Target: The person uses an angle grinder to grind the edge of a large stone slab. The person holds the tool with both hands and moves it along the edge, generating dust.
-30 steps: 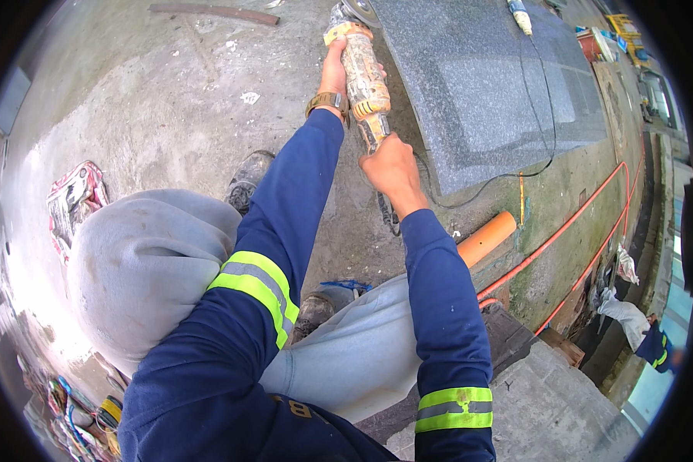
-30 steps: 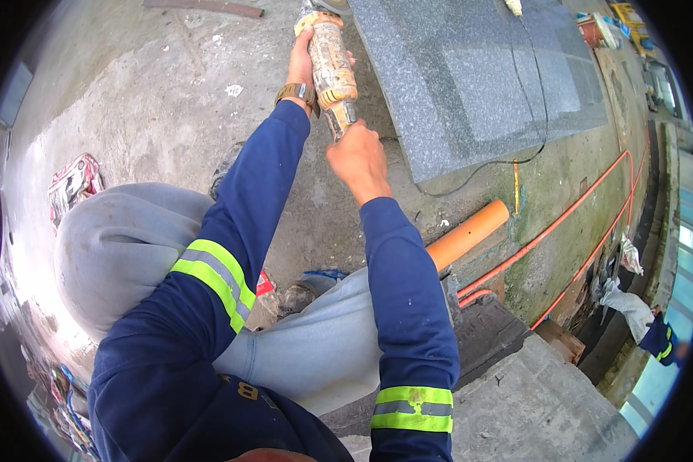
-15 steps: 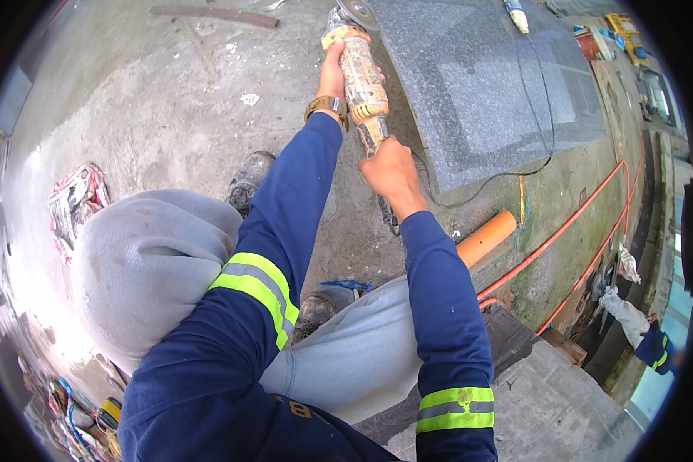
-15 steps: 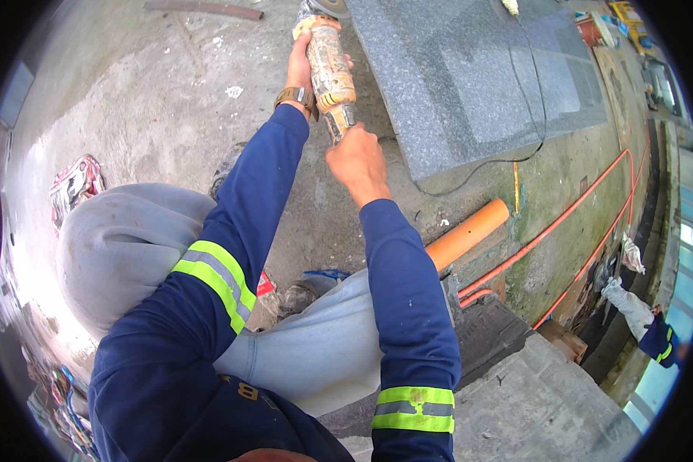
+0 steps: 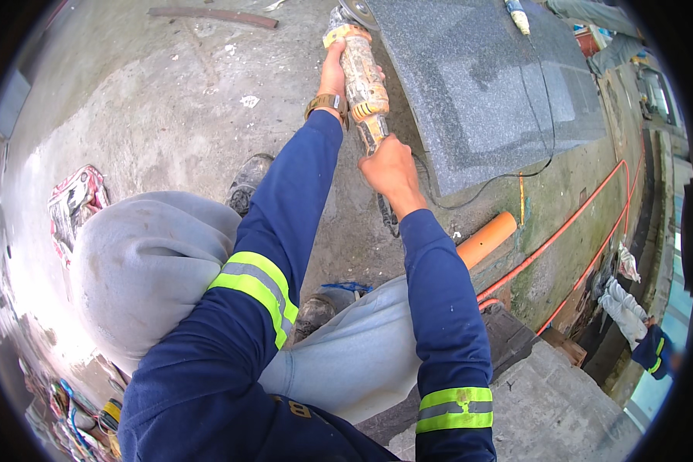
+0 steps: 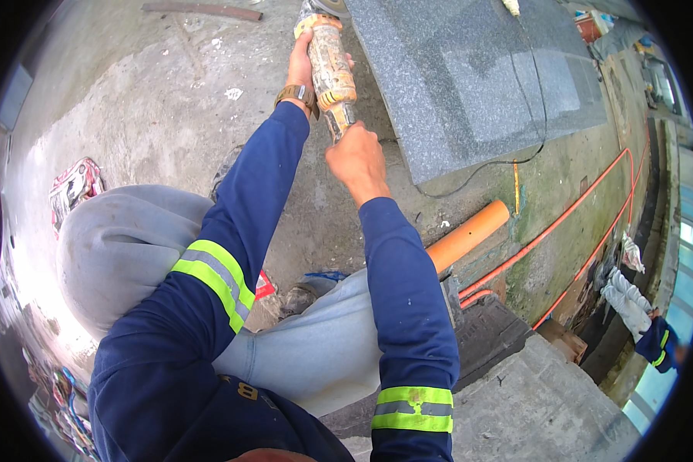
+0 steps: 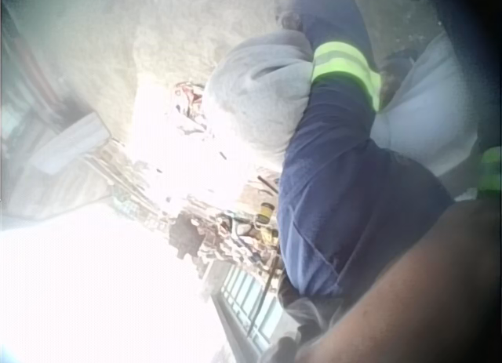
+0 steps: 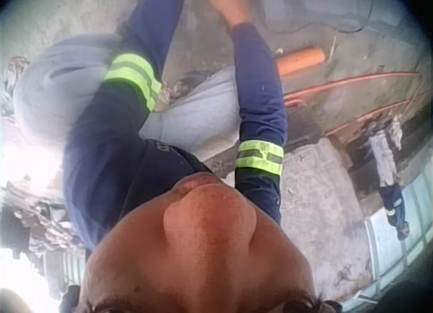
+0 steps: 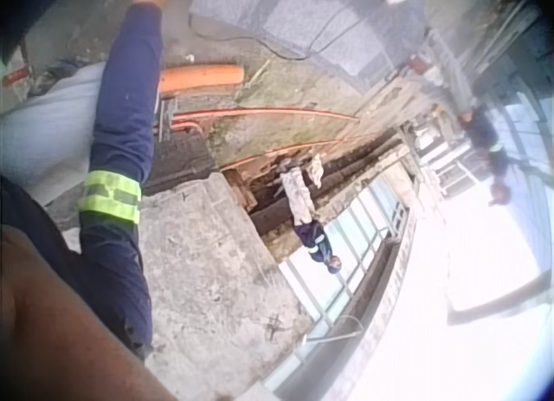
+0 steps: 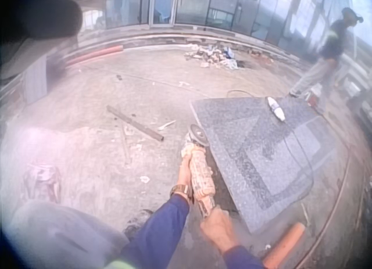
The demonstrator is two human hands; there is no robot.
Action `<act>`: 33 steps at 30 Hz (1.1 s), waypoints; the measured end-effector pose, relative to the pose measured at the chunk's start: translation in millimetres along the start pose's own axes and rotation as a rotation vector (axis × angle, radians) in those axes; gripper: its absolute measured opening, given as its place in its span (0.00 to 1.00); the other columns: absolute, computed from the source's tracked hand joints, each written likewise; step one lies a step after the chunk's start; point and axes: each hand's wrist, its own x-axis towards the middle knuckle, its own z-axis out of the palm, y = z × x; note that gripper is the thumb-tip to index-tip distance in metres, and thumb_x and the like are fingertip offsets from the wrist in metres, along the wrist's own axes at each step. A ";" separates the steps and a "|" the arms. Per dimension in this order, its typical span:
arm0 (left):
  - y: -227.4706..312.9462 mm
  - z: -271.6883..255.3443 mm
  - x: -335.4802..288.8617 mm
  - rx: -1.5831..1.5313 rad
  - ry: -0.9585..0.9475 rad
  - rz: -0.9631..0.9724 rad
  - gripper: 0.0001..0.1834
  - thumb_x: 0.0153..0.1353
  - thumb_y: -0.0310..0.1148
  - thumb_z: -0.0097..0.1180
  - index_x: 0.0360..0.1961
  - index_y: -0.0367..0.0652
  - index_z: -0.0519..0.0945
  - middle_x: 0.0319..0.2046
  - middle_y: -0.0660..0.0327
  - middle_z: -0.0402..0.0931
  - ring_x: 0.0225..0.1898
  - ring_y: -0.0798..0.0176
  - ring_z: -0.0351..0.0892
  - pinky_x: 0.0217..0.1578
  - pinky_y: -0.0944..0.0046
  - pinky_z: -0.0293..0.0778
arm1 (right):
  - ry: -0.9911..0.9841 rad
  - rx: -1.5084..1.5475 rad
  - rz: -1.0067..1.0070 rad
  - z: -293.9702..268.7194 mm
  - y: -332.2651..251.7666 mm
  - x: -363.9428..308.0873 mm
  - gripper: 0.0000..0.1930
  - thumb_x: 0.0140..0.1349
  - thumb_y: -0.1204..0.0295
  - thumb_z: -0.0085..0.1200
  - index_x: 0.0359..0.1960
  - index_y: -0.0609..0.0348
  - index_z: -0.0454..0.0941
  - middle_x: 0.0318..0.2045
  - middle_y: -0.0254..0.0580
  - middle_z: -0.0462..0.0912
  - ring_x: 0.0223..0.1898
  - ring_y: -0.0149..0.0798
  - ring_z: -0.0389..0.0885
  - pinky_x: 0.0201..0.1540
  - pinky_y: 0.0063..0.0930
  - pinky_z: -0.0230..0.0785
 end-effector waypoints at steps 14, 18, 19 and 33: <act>0.2 0.9 8.7 -0.014 0.013 -0.015 0.39 0.64 0.62 0.41 0.59 0.35 0.67 0.38 0.40 0.79 0.34 0.46 0.85 0.32 0.47 0.83 | 0.023 0.016 0.011 0.8 -0.1 8.6 0.25 0.50 0.67 0.63 0.45 0.76 0.75 0.40 0.70 0.82 0.47 0.61 0.82 0.50 0.44 0.74; 1.1 0.2 10.2 -0.005 0.018 -0.012 0.39 0.64 0.62 0.41 0.59 0.35 0.67 0.38 0.40 0.79 0.34 0.46 0.85 0.31 0.47 0.83 | -0.002 0.002 0.012 -1.1 -3.0 9.4 0.23 0.53 0.69 0.60 0.47 0.74 0.74 0.41 0.68 0.82 0.46 0.61 0.83 0.50 0.46 0.75; 0.9 0.4 11.2 -0.006 0.015 -0.010 0.39 0.64 0.62 0.41 0.59 0.35 0.67 0.38 0.40 0.79 0.35 0.46 0.85 0.31 0.47 0.83 | -0.001 0.000 0.012 -1.0 -2.9 10.2 0.23 0.53 0.69 0.60 0.47 0.74 0.74 0.41 0.68 0.82 0.46 0.61 0.83 0.50 0.46 0.75; -3.6 -0.4 5.1 -0.013 0.018 -0.009 0.40 0.63 0.62 0.42 0.60 0.35 0.64 0.38 0.39 0.78 0.34 0.45 0.84 0.31 0.47 0.83 | 0.006 -0.012 -0.002 0.4 3.2 5.0 0.23 0.53 0.68 0.61 0.47 0.72 0.74 0.41 0.67 0.83 0.46 0.61 0.82 0.50 0.47 0.75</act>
